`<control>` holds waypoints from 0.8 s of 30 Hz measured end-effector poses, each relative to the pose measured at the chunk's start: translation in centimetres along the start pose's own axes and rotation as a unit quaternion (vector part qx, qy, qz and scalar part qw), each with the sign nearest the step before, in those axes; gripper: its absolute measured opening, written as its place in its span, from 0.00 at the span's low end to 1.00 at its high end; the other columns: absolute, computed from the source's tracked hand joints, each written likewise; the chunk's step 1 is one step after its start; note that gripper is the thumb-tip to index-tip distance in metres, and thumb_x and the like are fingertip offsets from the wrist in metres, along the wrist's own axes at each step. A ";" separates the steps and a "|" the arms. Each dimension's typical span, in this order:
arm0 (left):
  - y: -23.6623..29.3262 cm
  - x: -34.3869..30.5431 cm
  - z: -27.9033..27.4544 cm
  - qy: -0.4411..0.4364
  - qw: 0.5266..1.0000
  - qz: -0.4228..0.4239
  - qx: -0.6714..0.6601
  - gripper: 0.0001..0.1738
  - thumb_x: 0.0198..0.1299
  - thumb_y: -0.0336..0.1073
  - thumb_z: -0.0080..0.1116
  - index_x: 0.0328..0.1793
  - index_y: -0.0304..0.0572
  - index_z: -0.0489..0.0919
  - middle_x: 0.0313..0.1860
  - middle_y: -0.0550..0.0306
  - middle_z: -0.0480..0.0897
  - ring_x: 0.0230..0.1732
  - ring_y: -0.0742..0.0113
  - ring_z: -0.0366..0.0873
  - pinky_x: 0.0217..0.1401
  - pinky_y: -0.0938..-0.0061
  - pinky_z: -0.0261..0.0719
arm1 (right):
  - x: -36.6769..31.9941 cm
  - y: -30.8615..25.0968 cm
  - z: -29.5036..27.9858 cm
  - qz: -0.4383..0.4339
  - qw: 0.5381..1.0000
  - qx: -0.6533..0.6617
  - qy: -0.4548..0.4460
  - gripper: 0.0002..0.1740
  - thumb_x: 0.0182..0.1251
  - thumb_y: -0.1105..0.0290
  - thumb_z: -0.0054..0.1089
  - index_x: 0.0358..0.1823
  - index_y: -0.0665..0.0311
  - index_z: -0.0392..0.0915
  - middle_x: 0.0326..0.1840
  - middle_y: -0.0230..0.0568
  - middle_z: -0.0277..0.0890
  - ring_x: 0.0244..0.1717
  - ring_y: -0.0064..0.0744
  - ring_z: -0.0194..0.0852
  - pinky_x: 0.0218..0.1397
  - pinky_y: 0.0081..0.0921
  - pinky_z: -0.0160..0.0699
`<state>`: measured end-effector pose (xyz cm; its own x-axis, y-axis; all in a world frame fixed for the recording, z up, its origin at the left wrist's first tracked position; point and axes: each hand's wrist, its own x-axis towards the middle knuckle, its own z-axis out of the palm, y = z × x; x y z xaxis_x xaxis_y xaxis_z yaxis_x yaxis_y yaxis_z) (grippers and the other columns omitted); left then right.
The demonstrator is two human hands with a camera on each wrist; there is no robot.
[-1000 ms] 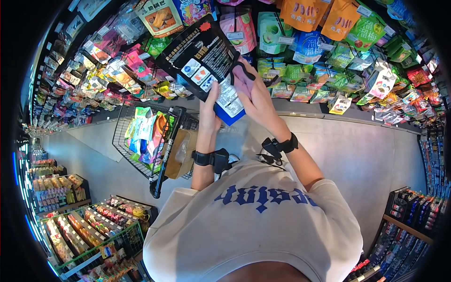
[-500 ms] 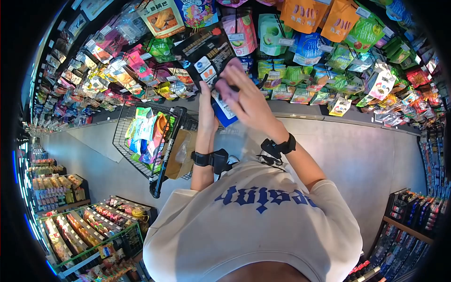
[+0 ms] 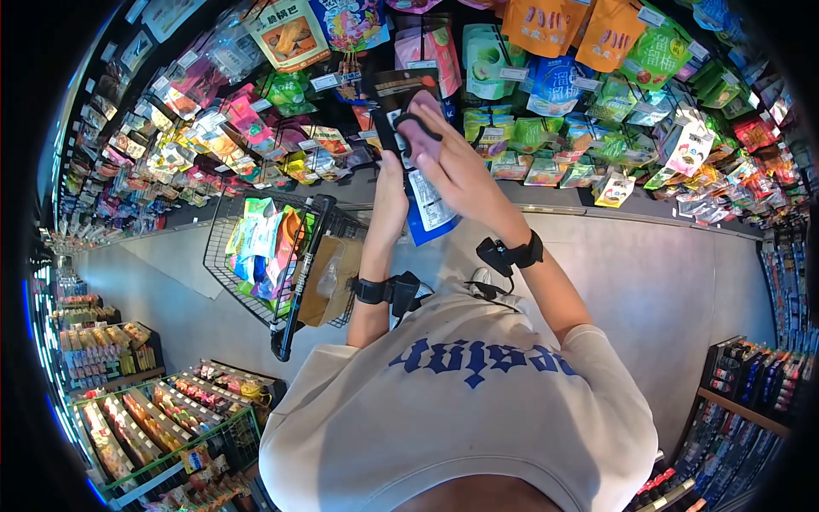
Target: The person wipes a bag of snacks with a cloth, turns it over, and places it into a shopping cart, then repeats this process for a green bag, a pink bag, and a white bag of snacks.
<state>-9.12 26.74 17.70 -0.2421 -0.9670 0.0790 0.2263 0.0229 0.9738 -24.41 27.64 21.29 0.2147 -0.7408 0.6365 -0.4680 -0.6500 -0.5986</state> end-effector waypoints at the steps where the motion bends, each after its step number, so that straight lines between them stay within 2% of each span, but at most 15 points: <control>1: 0.2 -0.1 -0.1 -0.023 1.000 -0.009 0.000 0.38 0.78 0.59 0.28 0.77 0.33 0.58 0.70 0.45 0.70 0.66 0.63 0.74 0.68 0.68 0.73 | 0.1 0.1 -0.1 0.011 1.000 0.003 0.004 0.24 0.75 0.63 0.48 0.66 0.70 0.70 0.77 0.51 0.58 0.79 0.52 0.51 0.78 0.41 0.53; 2: -0.2 0.0 -0.3 -0.024 1.000 -0.007 0.000 0.38 0.78 0.59 0.28 0.77 0.33 0.58 0.70 0.45 0.70 0.66 0.63 0.74 0.68 0.68 0.73 | 0.1 -0.1 -0.2 0.010 1.000 0.002 0.005 0.24 0.75 0.63 0.48 0.66 0.70 0.70 0.77 0.51 0.58 0.79 0.52 0.51 0.78 0.41 0.53; 4: -0.2 0.0 -0.1 0.035 0.993 0.035 0.109 0.34 0.79 0.52 0.30 0.79 0.33 0.55 0.73 0.45 0.66 0.70 0.61 0.68 0.71 0.67 0.69 | -0.2 -1.0 0.1 -0.033 0.999 -0.011 -0.020 0.24 0.75 0.63 0.48 0.66 0.69 0.70 0.78 0.50 0.57 0.79 0.51 0.50 0.79 0.40 0.53; 5: 0.1 -0.2 -0.1 0.027 0.997 0.010 0.077 0.33 0.79 0.46 0.33 0.81 0.34 0.50 0.77 0.43 0.60 0.76 0.58 0.61 0.76 0.67 0.61 | -0.5 -1.6 0.1 -0.062 0.998 -0.005 -0.029 0.24 0.74 0.64 0.48 0.66 0.69 0.70 0.78 0.50 0.57 0.80 0.51 0.50 0.79 0.41 0.52; 6: 1.4 -0.4 0.8 0.027 0.997 0.010 0.077 0.33 0.79 0.46 0.33 0.81 0.34 0.50 0.77 0.43 0.60 0.76 0.58 0.61 0.76 0.67 0.61 | -0.4 -1.6 0.1 -0.061 0.998 -0.005 -0.028 0.24 0.74 0.64 0.48 0.66 0.69 0.70 0.78 0.50 0.57 0.80 0.51 0.50 0.79 0.41 0.52; 8: 3.2 -0.7 2.7 0.034 0.978 0.167 0.117 0.34 0.78 0.46 0.35 0.83 0.36 0.46 0.79 0.42 0.56 0.78 0.57 0.57 0.79 0.67 0.55 | -0.3 -1.4 0.2 -0.039 0.998 0.030 -0.029 0.24 0.74 0.65 0.49 0.67 0.68 0.70 0.78 0.50 0.58 0.80 0.51 0.50 0.79 0.41 0.52; 9: 3.3 -0.8 2.6 0.027 0.981 0.152 0.118 0.36 0.79 0.47 0.37 0.83 0.36 0.44 0.80 0.42 0.54 0.80 0.57 0.52 0.79 0.66 0.52 | -0.2 -0.8 0.1 -0.045 0.999 0.005 -0.030 0.24 0.74 0.65 0.48 0.68 0.67 0.69 0.77 0.51 0.59 0.80 0.51 0.50 0.79 0.41 0.53; 13: 0.9 -0.8 1.1 0.000 0.988 0.101 0.113 0.33 0.79 0.45 0.39 0.81 0.34 0.50 0.77 0.44 0.59 0.76 0.60 0.57 0.77 0.68 0.56 | 1.0 0.0 -0.4 0.021 0.999 0.036 0.010 0.25 0.75 0.64 0.48 0.69 0.67 0.67 0.77 0.53 0.58 0.80 0.52 0.49 0.79 0.39 0.52; 14: 0.1 -0.7 0.6 -0.009 0.990 0.085 0.111 0.31 0.79 0.45 0.39 0.80 0.34 0.52 0.75 0.45 0.61 0.75 0.61 0.59 0.76 0.69 0.57 | 0.9 -0.2 -0.4 0.020 0.999 0.034 0.010 0.25 0.75 0.64 0.48 0.69 0.67 0.67 0.77 0.53 0.58 0.80 0.52 0.49 0.79 0.39 0.52; 16: 0.0 -0.5 0.5 -0.025 0.992 0.053 0.107 0.29 0.79 0.44 0.40 0.78 0.32 0.56 0.73 0.46 0.64 0.72 0.63 0.62 0.74 0.70 0.59 | 0.8 -1.0 -0.5 -0.035 0.999 -0.014 -0.006 0.25 0.75 0.64 0.48 0.68 0.72 0.67 0.78 0.53 0.57 0.80 0.51 0.49 0.79 0.38 0.51; 17: -0.2 -0.7 1.0 0.005 0.992 0.093 0.085 0.23 0.79 0.43 0.41 0.70 0.32 0.63 0.64 0.51 0.70 0.65 0.68 0.66 0.69 0.73 0.63 | 0.7 -1.8 -0.4 -0.013 1.000 0.002 0.014 0.26 0.73 0.65 0.49 0.66 0.76 0.68 0.78 0.53 0.56 0.80 0.50 0.49 0.80 0.38 0.50; 20: 1.6 -1.0 1.4 -0.022 0.996 0.045 0.073 0.23 0.79 0.42 0.41 0.70 0.32 0.64 0.64 0.51 0.70 0.65 0.69 0.66 0.69 0.73 0.63 | 1.0 -0.4 -0.7 -0.034 0.999 0.005 0.007 0.26 0.72 0.65 0.51 0.64 0.78 0.69 0.78 0.52 0.57 0.80 0.50 0.50 0.80 0.38 0.51; 21: 1.8 -1.0 1.1 -0.050 0.994 0.020 0.099 0.26 0.79 0.39 0.38 0.76 0.32 0.59 0.68 0.47 0.69 0.67 0.65 0.67 0.70 0.71 0.64 | 1.1 -0.7 -0.8 -0.033 0.999 0.006 0.006 0.26 0.72 0.65 0.51 0.64 0.78 0.69 0.78 0.52 0.57 0.80 0.50 0.50 0.80 0.38 0.51; 22: 1.5 -1.0 1.2 -0.049 0.994 0.019 0.099 0.26 0.79 0.39 0.38 0.76 0.32 0.59 0.68 0.47 0.69 0.67 0.65 0.67 0.70 0.71 0.64 | 1.6 -1.3 -1.0 -0.026 0.999 -0.024 0.014 0.26 0.72 0.66 0.51 0.64 0.77 0.69 0.77 0.53 0.59 0.79 0.50 0.51 0.79 0.38 0.52; 24: 0.4 -0.9 1.4 -0.049 0.989 0.095 0.099 0.27 0.79 0.39 0.38 0.78 0.32 0.57 0.70 0.46 0.68 0.69 0.64 0.65 0.71 0.71 0.62 | 2.1 -1.4 -1.2 -0.022 0.998 -0.055 0.024 0.26 0.71 0.66 0.52 0.65 0.77 0.69 0.77 0.53 0.60 0.79 0.50 0.53 0.79 0.38 0.53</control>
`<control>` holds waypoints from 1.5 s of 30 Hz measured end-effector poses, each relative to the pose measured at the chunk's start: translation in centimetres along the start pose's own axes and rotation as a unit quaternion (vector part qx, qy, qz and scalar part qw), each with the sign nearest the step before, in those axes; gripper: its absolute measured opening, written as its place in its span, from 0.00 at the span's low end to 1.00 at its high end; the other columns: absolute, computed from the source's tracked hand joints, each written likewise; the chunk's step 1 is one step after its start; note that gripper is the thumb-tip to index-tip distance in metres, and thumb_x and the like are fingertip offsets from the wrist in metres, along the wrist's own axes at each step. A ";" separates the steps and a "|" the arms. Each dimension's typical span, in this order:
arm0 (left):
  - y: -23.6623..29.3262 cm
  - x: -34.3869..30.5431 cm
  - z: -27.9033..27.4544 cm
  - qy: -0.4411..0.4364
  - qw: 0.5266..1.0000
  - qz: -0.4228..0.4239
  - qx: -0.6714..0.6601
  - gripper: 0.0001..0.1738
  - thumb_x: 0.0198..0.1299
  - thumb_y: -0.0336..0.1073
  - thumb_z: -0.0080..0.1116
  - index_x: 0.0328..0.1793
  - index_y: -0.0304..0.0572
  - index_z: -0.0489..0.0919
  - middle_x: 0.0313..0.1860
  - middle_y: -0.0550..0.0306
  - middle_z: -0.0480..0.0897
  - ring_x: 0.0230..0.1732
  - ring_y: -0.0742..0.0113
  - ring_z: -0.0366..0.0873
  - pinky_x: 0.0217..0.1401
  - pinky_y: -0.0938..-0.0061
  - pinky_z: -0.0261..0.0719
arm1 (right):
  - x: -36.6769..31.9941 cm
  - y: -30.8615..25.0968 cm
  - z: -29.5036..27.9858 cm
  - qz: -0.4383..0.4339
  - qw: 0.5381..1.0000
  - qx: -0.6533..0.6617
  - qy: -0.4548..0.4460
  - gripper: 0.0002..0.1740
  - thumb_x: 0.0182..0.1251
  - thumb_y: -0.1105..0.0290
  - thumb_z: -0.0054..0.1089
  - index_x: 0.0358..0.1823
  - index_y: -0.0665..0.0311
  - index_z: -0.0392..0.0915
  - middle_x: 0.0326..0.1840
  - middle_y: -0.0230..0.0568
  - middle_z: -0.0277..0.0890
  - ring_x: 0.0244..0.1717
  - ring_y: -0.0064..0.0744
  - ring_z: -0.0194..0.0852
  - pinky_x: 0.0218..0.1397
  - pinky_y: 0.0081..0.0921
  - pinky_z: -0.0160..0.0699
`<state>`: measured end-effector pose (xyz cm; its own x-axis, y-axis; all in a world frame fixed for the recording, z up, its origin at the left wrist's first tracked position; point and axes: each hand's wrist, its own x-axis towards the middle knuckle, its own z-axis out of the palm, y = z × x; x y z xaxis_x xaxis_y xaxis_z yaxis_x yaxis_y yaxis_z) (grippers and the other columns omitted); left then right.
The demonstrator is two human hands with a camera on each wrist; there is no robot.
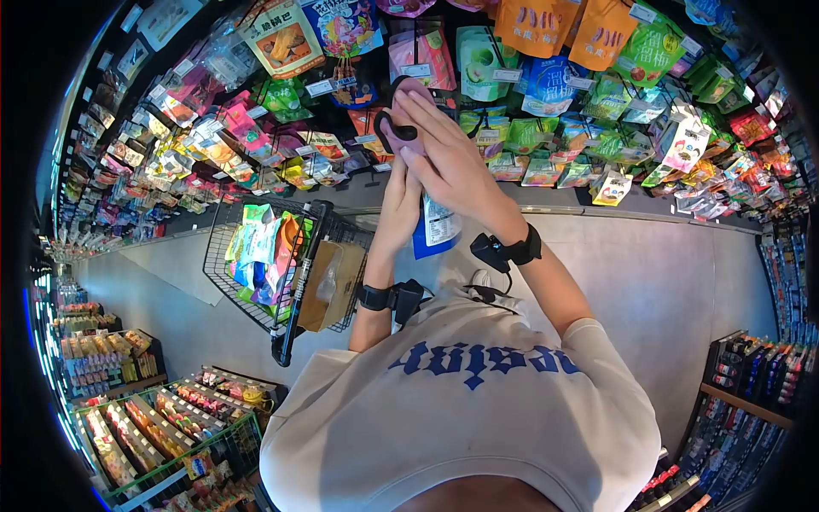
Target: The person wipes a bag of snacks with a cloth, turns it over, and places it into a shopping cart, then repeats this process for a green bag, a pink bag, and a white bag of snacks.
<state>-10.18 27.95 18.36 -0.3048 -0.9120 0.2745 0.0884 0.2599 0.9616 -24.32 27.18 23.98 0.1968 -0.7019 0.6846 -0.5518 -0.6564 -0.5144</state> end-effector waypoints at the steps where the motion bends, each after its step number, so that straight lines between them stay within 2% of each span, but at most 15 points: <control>1: -0.1 0.0 -0.2 -0.007 1.000 -0.021 -0.006 0.30 0.79 0.39 0.39 0.80 0.32 0.53 0.75 0.44 0.64 0.73 0.63 0.61 0.75 0.72 0.56 | 0.0 0.5 0.0 -0.013 1.000 -0.007 0.000 0.25 0.71 0.66 0.52 0.64 0.75 0.70 0.75 0.52 0.61 0.77 0.50 0.55 0.78 0.37 0.55; 4: -0.3 -0.1 -0.3 -0.008 0.998 -0.039 0.047 0.32 0.79 0.40 0.39 0.82 0.33 0.49 0.79 0.44 0.59 0.78 0.62 0.55 0.78 0.72 0.50 | -0.3 3.1 0.5 -0.023 0.999 -0.019 0.018 0.23 0.74 0.63 0.49 0.63 0.71 0.71 0.67 0.53 0.69 0.70 0.51 0.65 0.71 0.38 0.64; 6: 1.2 -0.1 0.3 0.010 0.999 -0.004 0.035 0.33 0.79 0.42 0.38 0.83 0.36 0.48 0.80 0.46 0.58 0.77 0.63 0.56 0.78 0.72 0.52 | -0.4 4.5 0.4 0.187 0.968 0.163 0.034 0.21 0.78 0.62 0.43 0.63 0.68 0.70 0.62 0.53 0.72 0.61 0.50 0.72 0.65 0.39 0.68; 8: 3.1 -0.1 1.0 0.023 0.999 0.029 0.023 0.33 0.79 0.44 0.38 0.84 0.39 0.47 0.80 0.49 0.57 0.77 0.65 0.56 0.77 0.71 0.53 | -0.6 5.0 0.6 0.158 0.967 0.180 0.083 0.21 0.81 0.61 0.38 0.64 0.66 0.68 0.57 0.49 0.73 0.51 0.41 0.75 0.58 0.35 0.72; 10: 4.3 0.0 1.4 0.045 0.997 0.050 0.023 0.32 0.80 0.44 0.36 0.84 0.42 0.47 0.82 0.50 0.53 0.78 0.64 0.54 0.78 0.71 0.51 | -1.2 4.6 0.2 0.297 0.927 0.229 0.015 0.22 0.82 0.60 0.36 0.67 0.64 0.67 0.57 0.44 0.72 0.46 0.32 0.73 0.55 0.28 0.72; 14: 2.1 0.7 0.6 0.108 0.993 0.050 0.020 0.34 0.80 0.45 0.36 0.85 0.44 0.43 0.81 0.49 0.53 0.78 0.62 0.54 0.79 0.69 0.50 | -2.6 1.7 1.3 0.110 0.983 0.147 -0.005 0.24 0.79 0.62 0.42 0.71 0.65 0.65 0.71 0.55 0.65 0.71 0.48 0.65 0.72 0.36 0.62; 15: 1.4 1.1 0.1 0.123 0.990 0.063 -0.013 0.34 0.80 0.45 0.36 0.85 0.44 0.43 0.80 0.49 0.56 0.77 0.62 0.56 0.78 0.69 0.53 | -2.9 1.1 1.4 0.037 0.998 0.059 -0.004 0.24 0.75 0.63 0.47 0.68 0.67 0.69 0.76 0.59 0.58 0.79 0.56 0.50 0.78 0.42 0.51; 22: 1.9 0.0 0.1 0.096 0.991 -0.025 -0.090 0.31 0.80 0.44 0.38 0.82 0.38 0.52 0.74 0.51 0.65 0.69 0.68 0.66 0.71 0.73 0.65 | -2.1 2.9 0.9 0.053 0.998 -0.004 0.040 0.20 0.73 0.68 0.47 0.62 0.69 0.72 0.75 0.52 0.62 0.79 0.52 0.53 0.79 0.39 0.52; 24: 1.8 -0.2 0.1 0.082 0.988 -0.031 -0.126 0.32 0.79 0.45 0.39 0.82 0.37 0.51 0.74 0.52 0.65 0.68 0.68 0.67 0.70 0.73 0.65 | -1.7 4.7 1.0 0.055 0.996 -0.007 0.069 0.19 0.75 0.68 0.44 0.63 0.67 0.71 0.70 0.52 0.66 0.74 0.51 0.60 0.76 0.36 0.58; 26: 2.2 -0.3 0.3 0.101 0.982 -0.028 -0.156 0.32 0.79 0.45 0.40 0.82 0.37 0.51 0.73 0.52 0.66 0.67 0.68 0.68 0.70 0.73 0.66 | -1.5 4.9 0.6 0.186 0.966 0.160 0.081 0.19 0.80 0.66 0.38 0.65 0.62 0.71 0.48 0.43 0.70 0.49 0.36 0.74 0.62 0.30 0.70; 28: 2.5 -0.2 0.5 0.163 0.963 -0.031 -0.213 0.33 0.79 0.45 0.41 0.83 0.38 0.50 0.73 0.52 0.66 0.66 0.68 0.69 0.68 0.73 0.68 | -2.1 3.8 0.5 0.163 0.977 0.117 0.072 0.21 0.81 0.64 0.36 0.70 0.61 0.65 0.40 0.37 0.64 0.37 0.26 0.67 0.52 0.26 0.72; 30: 1.8 0.2 -0.6 0.188 0.965 -0.001 -0.184 0.33 0.79 0.45 0.41 0.83 0.38 0.50 0.73 0.53 0.66 0.66 0.68 0.69 0.68 0.73 0.68 | -3.3 2.7 1.2 0.244 0.952 0.183 -0.025 0.22 0.79 0.65 0.38 0.71 0.59 0.62 0.47 0.50 0.70 0.49 0.42 0.73 0.58 0.34 0.69; 34: 3.1 0.4 -0.9 0.230 0.960 -0.004 -0.157 0.33 0.78 0.48 0.41 0.82 0.39 0.52 0.74 0.52 0.66 0.68 0.67 0.68 0.69 0.72 0.66 | -6.0 2.0 3.0 0.233 0.950 0.208 -0.024 0.23 0.79 0.66 0.36 0.72 0.60 0.61 0.52 0.54 0.71 0.57 0.48 0.73 0.62 0.36 0.67; 38: 2.4 0.6 -0.4 0.256 0.951 -0.010 -0.174 0.34 0.78 0.49 0.41 0.82 0.39 0.53 0.74 0.52 0.65 0.69 0.66 0.67 0.72 0.71 0.64 | -5.4 -0.3 3.5 0.131 0.983 0.131 -0.013 0.24 0.76 0.65 0.43 0.71 0.62 0.63 0.74 0.64 0.59 0.78 0.55 0.52 0.78 0.40 0.52; 45: 0.7 0.4 -0.9 0.259 0.936 -0.025 -0.238 0.34 0.76 0.50 0.45 0.81 0.43 0.55 0.73 0.55 0.67 0.71 0.63 0.66 0.74 0.69 0.61 | -3.0 -2.1 2.8 -0.010 0.996 -0.034 -0.076 0.24 0.72 0.61 0.51 0.59 0.76 0.74 0.77 0.47 0.61 0.80 0.47 0.50 0.79 0.43 0.50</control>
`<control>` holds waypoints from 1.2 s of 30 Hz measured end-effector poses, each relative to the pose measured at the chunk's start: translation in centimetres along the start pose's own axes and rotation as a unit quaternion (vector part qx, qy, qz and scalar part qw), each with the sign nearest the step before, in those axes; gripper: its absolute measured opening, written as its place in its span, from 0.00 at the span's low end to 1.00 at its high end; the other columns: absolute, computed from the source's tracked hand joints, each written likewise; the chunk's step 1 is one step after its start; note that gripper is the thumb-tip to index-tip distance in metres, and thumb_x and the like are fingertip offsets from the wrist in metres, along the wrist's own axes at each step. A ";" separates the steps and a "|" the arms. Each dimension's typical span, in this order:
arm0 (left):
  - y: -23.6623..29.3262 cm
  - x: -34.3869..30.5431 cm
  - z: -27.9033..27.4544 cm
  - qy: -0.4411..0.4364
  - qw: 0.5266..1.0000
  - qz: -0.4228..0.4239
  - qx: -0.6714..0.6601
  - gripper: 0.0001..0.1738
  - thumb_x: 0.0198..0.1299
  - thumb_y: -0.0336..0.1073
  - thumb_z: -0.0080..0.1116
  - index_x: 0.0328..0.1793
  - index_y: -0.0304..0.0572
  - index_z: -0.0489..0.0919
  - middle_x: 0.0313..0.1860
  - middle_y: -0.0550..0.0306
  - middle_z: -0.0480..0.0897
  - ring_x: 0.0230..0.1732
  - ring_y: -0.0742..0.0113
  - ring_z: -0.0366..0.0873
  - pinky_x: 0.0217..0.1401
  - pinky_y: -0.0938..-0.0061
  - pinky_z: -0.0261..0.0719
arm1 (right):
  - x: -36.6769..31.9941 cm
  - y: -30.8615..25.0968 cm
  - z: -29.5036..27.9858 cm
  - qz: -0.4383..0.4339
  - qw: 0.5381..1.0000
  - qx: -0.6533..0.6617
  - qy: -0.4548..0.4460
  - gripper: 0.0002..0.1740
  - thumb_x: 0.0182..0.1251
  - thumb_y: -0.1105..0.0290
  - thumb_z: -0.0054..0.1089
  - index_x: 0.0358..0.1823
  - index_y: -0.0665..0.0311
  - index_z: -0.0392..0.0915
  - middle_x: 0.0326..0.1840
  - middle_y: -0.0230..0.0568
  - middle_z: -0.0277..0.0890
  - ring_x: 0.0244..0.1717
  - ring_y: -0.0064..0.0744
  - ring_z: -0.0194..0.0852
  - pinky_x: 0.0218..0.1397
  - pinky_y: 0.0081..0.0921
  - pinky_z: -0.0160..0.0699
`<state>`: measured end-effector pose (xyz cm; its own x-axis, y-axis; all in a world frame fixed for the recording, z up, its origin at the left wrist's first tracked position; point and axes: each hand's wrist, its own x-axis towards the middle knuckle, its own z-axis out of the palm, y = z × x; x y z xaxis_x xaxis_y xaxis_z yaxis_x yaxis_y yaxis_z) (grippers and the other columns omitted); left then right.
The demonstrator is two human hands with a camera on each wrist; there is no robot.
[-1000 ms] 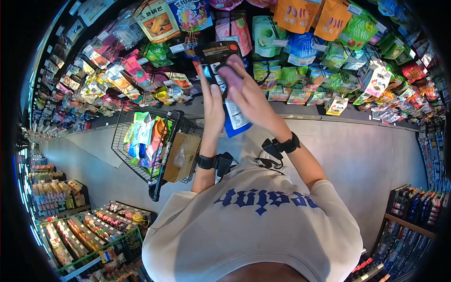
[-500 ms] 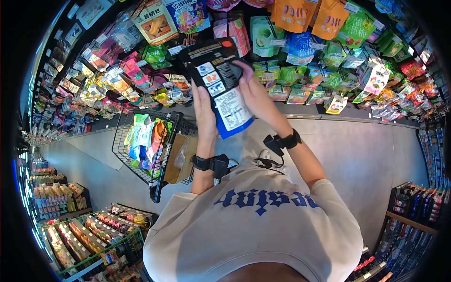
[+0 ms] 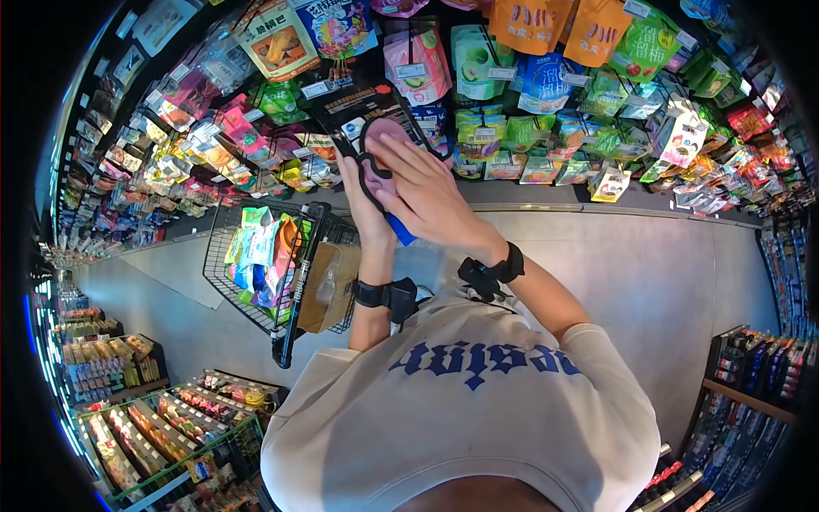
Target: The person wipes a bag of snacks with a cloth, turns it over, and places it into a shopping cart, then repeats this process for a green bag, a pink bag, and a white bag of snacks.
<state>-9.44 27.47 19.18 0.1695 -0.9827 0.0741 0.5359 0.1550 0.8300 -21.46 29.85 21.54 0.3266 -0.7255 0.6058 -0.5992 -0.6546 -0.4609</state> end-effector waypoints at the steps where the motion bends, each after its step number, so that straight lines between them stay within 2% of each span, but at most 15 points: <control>1: 0.0 0.3 -0.7 0.000 1.000 0.001 -0.001 0.34 0.76 0.50 0.45 0.81 0.43 0.55 0.73 0.55 0.67 0.71 0.63 0.66 0.74 0.69 0.61 | 0.1 0.1 -0.2 -0.025 0.999 0.008 -0.019 0.21 0.71 0.63 0.54 0.56 0.74 0.77 0.77 0.48 0.61 0.80 0.47 0.49 0.79 0.44 0.49; 5: 0.9 0.6 -1.7 0.031 0.999 0.036 -0.004 0.39 0.74 0.54 0.49 0.82 0.41 0.53 0.74 0.50 0.63 0.72 0.62 0.63 0.74 0.66 0.62 | -1.3 -0.1 1.3 -0.078 0.996 0.038 -0.036 0.21 0.70 0.60 0.55 0.48 0.75 0.79 0.75 0.49 0.63 0.78 0.46 0.53 0.80 0.45 0.49; 7: 0.9 1.3 -2.9 0.010 0.992 -0.088 -0.090 0.39 0.72 0.54 0.51 0.81 0.42 0.55 0.71 0.52 0.67 0.69 0.65 0.67 0.71 0.67 0.66 | -1.1 -0.1 0.6 -0.074 0.995 0.034 -0.059 0.21 0.70 0.60 0.55 0.47 0.75 0.80 0.75 0.48 0.63 0.78 0.45 0.53 0.80 0.44 0.49; 8: 0.3 0.7 -3.0 0.024 0.992 -0.085 -0.090 0.38 0.72 0.54 0.52 0.79 0.41 0.58 0.68 0.55 0.69 0.66 0.66 0.69 0.69 0.68 0.67 | -0.9 0.0 0.6 -0.071 0.996 0.025 -0.047 0.21 0.70 0.60 0.55 0.47 0.75 0.80 0.75 0.47 0.63 0.78 0.45 0.53 0.80 0.44 0.49; 9: -0.3 0.8 -2.7 0.078 0.991 -0.073 -0.085 0.25 0.72 0.54 0.51 0.63 0.43 0.74 0.54 0.58 0.80 0.55 0.67 0.78 0.60 0.70 0.75 | -0.7 0.0 0.6 -0.068 0.997 0.016 -0.036 0.20 0.70 0.60 0.55 0.46 0.75 0.80 0.75 0.47 0.63 0.78 0.45 0.53 0.80 0.43 0.50; 15: -0.8 1.4 -2.6 0.061 0.996 -0.027 -0.067 0.25 0.73 0.55 0.50 0.62 0.44 0.75 0.54 0.58 0.80 0.55 0.66 0.78 0.60 0.70 0.76 | -0.3 0.3 0.3 -0.044 0.998 -0.027 -0.039 0.21 0.70 0.61 0.55 0.55 0.69 0.79 0.73 0.42 0.66 0.78 0.42 0.54 0.78 0.43 0.53; 19: 0.0 2.0 -3.6 0.037 0.991 -0.083 -0.102 0.24 0.74 0.53 0.48 0.64 0.44 0.73 0.54 0.59 0.80 0.53 0.69 0.78 0.57 0.70 0.77 | -1.2 0.4 0.8 -0.068 0.997 0.004 -0.038 0.23 0.69 0.60 0.55 0.59 0.67 0.78 0.73 0.43 0.66 0.77 0.43 0.56 0.78 0.43 0.54; 21: -0.1 1.9 -2.5 0.058 0.998 0.016 -0.028 0.25 0.75 0.52 0.47 0.67 0.43 0.70 0.55 0.60 0.79 0.53 0.70 0.77 0.56 0.70 0.77 | -1.4 1.4 1.3 -0.052 0.998 -0.037 -0.020 0.25 0.68 0.60 0.56 0.62 0.67 0.75 0.73 0.45 0.65 0.76 0.43 0.57 0.77 0.44 0.55; 23: -0.3 2.2 -2.9 0.033 0.998 0.026 -0.035 0.25 0.76 0.49 0.46 0.70 0.43 0.67 0.58 0.60 0.77 0.54 0.71 0.77 0.55 0.71 0.78 | -0.9 2.3 1.6 -0.009 1.000 0.007 -0.005 0.25 0.70 0.62 0.55 0.64 0.67 0.73 0.72 0.51 0.65 0.77 0.47 0.55 0.76 0.44 0.56; 25: 0.1 1.9 -3.0 -0.004 0.999 0.017 -0.037 0.33 0.78 0.48 0.43 0.79 0.33 0.57 0.70 0.53 0.69 0.66 0.67 0.69 0.69 0.72 0.66 | -1.1 4.1 3.1 0.188 0.948 0.252 0.040 0.20 0.75 0.63 0.54 0.60 0.68 0.76 0.57 0.43 0.76 0.51 0.27 0.76 0.55 0.27 0.75; 26: 0.3 1.8 -3.1 0.019 0.999 0.018 -0.029 0.32 0.78 0.47 0.43 0.78 0.33 0.58 0.69 0.53 0.69 0.65 0.67 0.69 0.69 0.73 0.66 | -1.5 4.6 3.4 0.187 0.948 0.253 0.041 0.20 0.75 0.63 0.54 0.60 0.68 0.76 0.57 0.43 0.76 0.51 0.27 0.76 0.55 0.27 0.75; 28: 0.8 2.2 -4.1 0.027 0.999 0.030 -0.012 0.31 0.78 0.47 0.43 0.78 0.33 0.59 0.68 0.53 0.71 0.63 0.69 0.70 0.68 0.73 0.67 | -1.8 5.2 3.1 0.266 0.898 0.351 0.016 0.19 0.76 0.60 0.55 0.55 0.71 0.77 0.41 0.34 0.78 0.36 0.15 0.71 0.40 0.20 0.74; 32: 2.3 2.1 -5.2 0.058 0.998 0.015 -0.031 0.29 0.77 0.49 0.44 0.74 0.36 0.64 0.63 0.57 0.74 0.60 0.70 0.73 0.65 0.73 0.70 | -2.3 5.5 2.6 0.301 0.845 0.443 -0.006 0.18 0.75 0.59 0.58 0.50 0.71 0.78 0.35 0.28 0.79 0.34 0.14 0.72 0.38 0.18 0.74; 34: 2.8 2.2 -6.1 0.062 0.998 0.005 -0.030 0.28 0.77 0.50 0.43 0.73 0.38 0.65 0.62 0.57 0.74 0.58 0.71 0.75 0.63 0.73 0.73 | -2.3 5.7 2.4 0.382 0.735 0.556 -0.067 0.16 0.73 0.61 0.60 0.46 0.70 0.80 0.35 0.27 0.79 0.34 0.13 0.73 0.37 0.15 0.74; 36: 3.2 2.5 -6.8 0.059 0.998 -0.010 -0.023 0.28 0.77 0.50 0.45 0.72 0.39 0.66 0.60 0.55 0.78 0.55 0.68 0.79 0.58 0.73 0.77 | -2.6 6.2 3.4 0.375 0.735 0.562 -0.056 0.15 0.73 0.61 0.61 0.45 0.69 0.80 0.36 0.27 0.79 0.35 0.12 0.73 0.38 0.14 0.74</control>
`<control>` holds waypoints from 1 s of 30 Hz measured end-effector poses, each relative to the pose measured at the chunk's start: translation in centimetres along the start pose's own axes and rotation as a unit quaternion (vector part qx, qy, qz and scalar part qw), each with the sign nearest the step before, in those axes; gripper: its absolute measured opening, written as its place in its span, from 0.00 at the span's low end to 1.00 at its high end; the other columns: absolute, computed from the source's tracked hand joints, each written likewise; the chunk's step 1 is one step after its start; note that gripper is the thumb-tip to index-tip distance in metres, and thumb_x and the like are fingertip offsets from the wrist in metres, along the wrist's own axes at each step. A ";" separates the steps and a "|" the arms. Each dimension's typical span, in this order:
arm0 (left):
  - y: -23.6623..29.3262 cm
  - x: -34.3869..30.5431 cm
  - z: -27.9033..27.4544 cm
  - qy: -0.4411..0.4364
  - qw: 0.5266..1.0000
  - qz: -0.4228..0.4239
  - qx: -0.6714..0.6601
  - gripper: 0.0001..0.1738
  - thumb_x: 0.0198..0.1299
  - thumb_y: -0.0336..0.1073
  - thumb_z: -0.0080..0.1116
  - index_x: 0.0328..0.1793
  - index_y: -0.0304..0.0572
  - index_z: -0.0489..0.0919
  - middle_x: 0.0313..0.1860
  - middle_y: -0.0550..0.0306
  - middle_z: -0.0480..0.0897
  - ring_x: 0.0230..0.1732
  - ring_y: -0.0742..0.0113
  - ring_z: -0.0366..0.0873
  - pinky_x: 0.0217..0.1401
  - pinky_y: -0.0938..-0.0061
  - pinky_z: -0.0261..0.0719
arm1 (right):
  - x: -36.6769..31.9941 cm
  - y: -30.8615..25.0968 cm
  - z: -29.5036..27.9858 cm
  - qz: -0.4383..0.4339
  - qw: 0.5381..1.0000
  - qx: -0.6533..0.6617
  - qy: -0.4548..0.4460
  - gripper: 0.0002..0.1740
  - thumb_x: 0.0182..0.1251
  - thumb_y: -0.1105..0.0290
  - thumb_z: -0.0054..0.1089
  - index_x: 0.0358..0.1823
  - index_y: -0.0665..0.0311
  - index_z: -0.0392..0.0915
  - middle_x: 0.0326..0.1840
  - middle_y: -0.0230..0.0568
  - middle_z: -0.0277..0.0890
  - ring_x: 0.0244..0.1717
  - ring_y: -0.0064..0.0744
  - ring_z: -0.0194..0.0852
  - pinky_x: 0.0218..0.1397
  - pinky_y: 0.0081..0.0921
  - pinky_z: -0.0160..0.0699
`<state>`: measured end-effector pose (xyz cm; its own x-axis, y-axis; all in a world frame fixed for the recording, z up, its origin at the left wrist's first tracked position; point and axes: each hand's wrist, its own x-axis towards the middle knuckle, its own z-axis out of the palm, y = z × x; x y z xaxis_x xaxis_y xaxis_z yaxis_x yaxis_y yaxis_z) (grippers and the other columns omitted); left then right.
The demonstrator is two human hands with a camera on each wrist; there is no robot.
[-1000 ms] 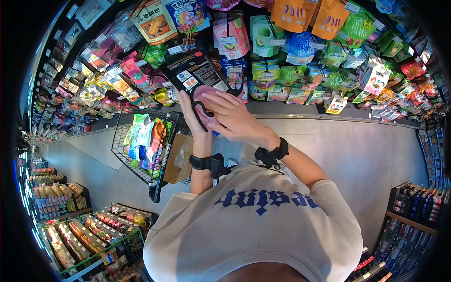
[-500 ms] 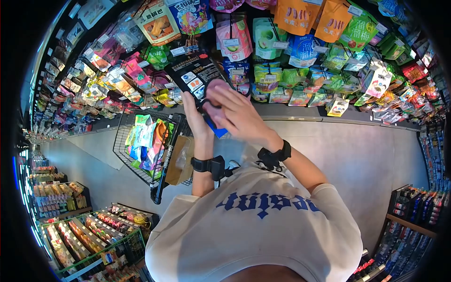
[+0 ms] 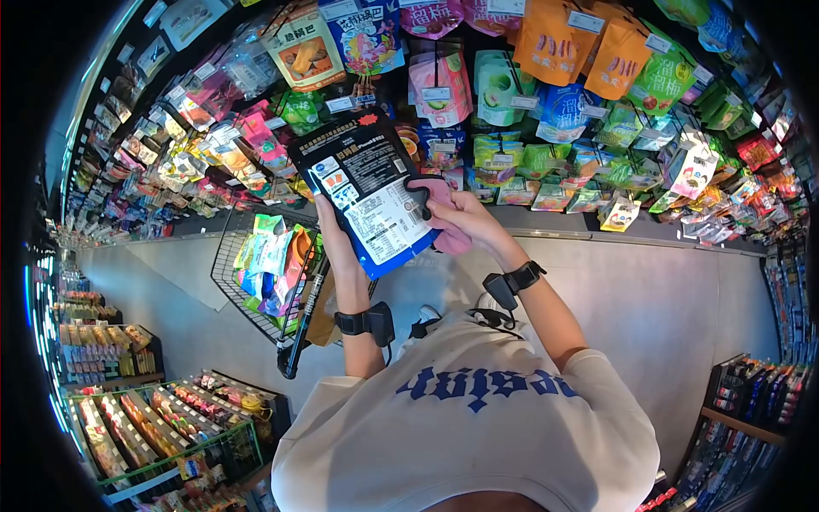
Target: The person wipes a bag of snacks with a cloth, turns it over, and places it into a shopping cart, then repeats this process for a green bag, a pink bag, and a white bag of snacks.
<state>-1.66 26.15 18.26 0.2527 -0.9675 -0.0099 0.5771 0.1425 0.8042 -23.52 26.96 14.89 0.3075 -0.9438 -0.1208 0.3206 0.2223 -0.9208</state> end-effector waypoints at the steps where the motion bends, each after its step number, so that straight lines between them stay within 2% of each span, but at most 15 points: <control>1: 0.3 -0.1 0.0 0.012 1.000 0.002 0.024 0.28 0.77 0.50 0.45 0.72 0.38 0.67 0.59 0.55 0.79 0.53 0.68 0.79 0.57 0.73 0.78 | 0.2 0.6 -0.2 -0.009 1.000 0.009 0.005 0.14 0.73 0.62 0.62 0.44 0.67 0.81 0.36 0.27 0.79 0.36 0.11 0.74 0.38 0.13 0.74; 5: 0.7 -0.5 0.4 0.001 0.994 -0.003 0.113 0.19 0.72 0.41 0.57 0.61 0.36 0.74 0.51 0.58 0.82 0.48 0.72 0.80 0.51 0.74 0.78 | 1.3 1.0 0.0 -0.058 0.997 -0.025 0.048 0.17 0.72 0.61 0.63 0.49 0.70 0.80 0.39 0.30 0.82 0.39 0.15 0.78 0.41 0.15 0.77; 7: 0.5 -0.4 -0.1 0.015 0.996 0.002 0.087 0.17 0.72 0.38 0.57 0.58 0.33 0.75 0.50 0.56 0.83 0.47 0.72 0.80 0.51 0.75 0.78 | 1.4 0.6 0.6 -0.119 0.984 -0.092 0.090 0.16 0.72 0.61 0.62 0.47 0.70 0.81 0.38 0.30 0.82 0.39 0.14 0.77 0.40 0.16 0.77; 13: 1.8 -0.6 -1.6 -0.039 0.997 -0.045 0.049 0.16 0.73 0.38 0.55 0.57 0.32 0.76 0.51 0.54 0.84 0.47 0.70 0.82 0.52 0.74 0.80 | 0.9 -1.1 1.3 -0.098 0.985 -0.141 -0.012 0.16 0.73 0.59 0.61 0.44 0.68 0.81 0.33 0.25 0.79 0.34 0.12 0.72 0.37 0.18 0.72; 17: 1.6 0.4 -3.1 -0.037 0.989 -0.063 0.129 0.19 0.73 0.40 0.56 0.60 0.32 0.75 0.51 0.55 0.84 0.49 0.72 0.81 0.53 0.76 0.77 | 1.7 0.0 1.9 -0.099 0.981 -0.167 -0.004 0.16 0.73 0.59 0.60 0.43 0.69 0.81 0.30 0.23 0.77 0.33 0.11 0.68 0.34 0.20 0.69; 18: 1.1 0.6 -3.5 -0.030 0.986 -0.041 0.161 0.20 0.73 0.42 0.56 0.62 0.33 0.74 0.53 0.55 0.83 0.52 0.73 0.79 0.56 0.76 0.74 | 1.9 0.3 2.4 -0.137 0.972 -0.187 0.034 0.16 0.73 0.60 0.60 0.41 0.70 0.81 0.28 0.27 0.77 0.30 0.14 0.69 0.32 0.22 0.68; 19: 1.1 0.8 -3.9 -0.041 0.982 -0.037 0.182 0.31 0.72 0.42 0.57 0.73 0.32 0.63 0.62 0.47 0.77 0.62 0.65 0.74 0.64 0.71 0.70 | 2.2 0.5 2.9 -0.174 0.960 -0.205 0.073 0.16 0.72 0.61 0.60 0.40 0.71 0.80 0.26 0.31 0.78 0.27 0.16 0.70 0.30 0.24 0.67; 21: 0.5 0.4 -4.2 0.042 0.947 -0.006 0.317 0.44 0.71 0.43 0.58 0.81 0.34 0.46 0.71 0.38 0.66 0.70 0.55 0.66 0.71 0.65 0.65 | 2.6 0.7 4.1 -0.208 0.933 -0.267 0.120 0.16 0.71 0.62 0.60 0.39 0.71 0.80 0.25 0.38 0.78 0.24 0.23 0.71 0.28 0.26 0.67; 22: 1.0 0.1 -4.1 0.011 0.947 -0.005 0.322 0.51 0.70 0.43 0.60 0.83 0.36 0.35 0.73 0.33 0.59 0.75 0.47 0.59 0.75 0.62 0.58 | 2.7 0.6 4.6 -0.240 0.898 -0.326 0.169 0.15 0.71 0.63 0.61 0.39 0.71 0.80 0.23 0.44 0.78 0.21 0.29 0.73 0.26 0.29 0.67; 23: 1.3 -0.4 -3.9 0.009 0.947 -0.006 0.320 0.51 0.70 0.43 0.60 0.83 0.36 0.35 0.73 0.33 0.59 0.75 0.47 0.59 0.75 0.62 0.58 | 2.8 0.6 5.2 -0.240 0.898 -0.328 0.171 0.15 0.71 0.63 0.61 0.39 0.71 0.80 0.23 0.44 0.78 0.21 0.29 0.73 0.26 0.29 0.67; 25: 2.2 -1.3 -2.8 -0.073 0.975 0.043 0.204 0.50 0.71 0.49 0.58 0.83 0.36 0.38 0.68 0.44 0.68 0.65 0.60 0.70 0.65 0.66 0.70 | 2.3 -0.2 7.3 -0.265 0.847 -0.435 0.151 0.14 0.70 0.64 0.61 0.38 0.71 0.81 0.22 0.52 0.76 0.18 0.41 0.73 0.24 0.32 0.67; 26: 1.5 -0.8 -3.5 -0.058 0.971 0.074 0.221 0.45 0.72 0.57 0.51 0.82 0.39 0.45 0.66 0.47 0.71 0.66 0.60 0.70 0.65 0.66 0.70 | 1.3 -1.0 8.6 -0.225 0.878 -0.414 0.079 0.12 0.72 0.65 0.58 0.45 0.66 0.82 0.31 0.41 0.81 0.25 0.30 0.74 0.30 0.24 0.70; 27: 1.5 -0.2 -4.2 -0.056 0.971 0.073 0.219 0.45 0.72 0.57 0.51 0.82 0.39 0.45 0.66 0.47 0.71 0.66 0.60 0.70 0.65 0.66 0.70 | 1.5 -0.1 9.9 -0.223 0.878 -0.417 0.078 0.12 0.72 0.65 0.58 0.45 0.66 0.82 0.31 0.41 0.81 0.25 0.30 0.74 0.30 0.24 0.70; 29: 2.0 0.8 -5.9 -0.089 0.996 -0.013 -0.014 0.44 0.74 0.63 0.39 0.84 0.44 0.45 0.77 0.51 0.60 0.75 0.63 0.60 0.77 0.68 0.55 | 2.1 1.8 12.4 -0.391 0.855 -0.340 0.003 0.15 0.78 0.63 0.50 0.55 0.63 0.79 0.39 0.35 0.80 0.31 0.21 0.72 0.32 0.20 0.69; 30: 2.5 0.6 -5.9 -0.062 0.997 -0.036 -0.035 0.43 0.73 0.69 0.32 0.82 0.46 0.52 0.74 0.54 0.66 0.72 0.64 0.65 0.75 0.67 0.60 | 1.4 1.6 13.3 -0.389 0.855 -0.344 0.004 0.15 0.78 0.63 0.50 0.55 0.63 0.79 0.39 0.35 0.80 0.31 0.21 0.72 0.32 0.20 0.69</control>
<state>4.50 27.18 16.71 0.1138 -0.9934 0.0111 0.6436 0.0822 0.7609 -10.68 29.21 18.17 0.2332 -0.7437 0.6265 -0.1784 -0.6660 -0.7243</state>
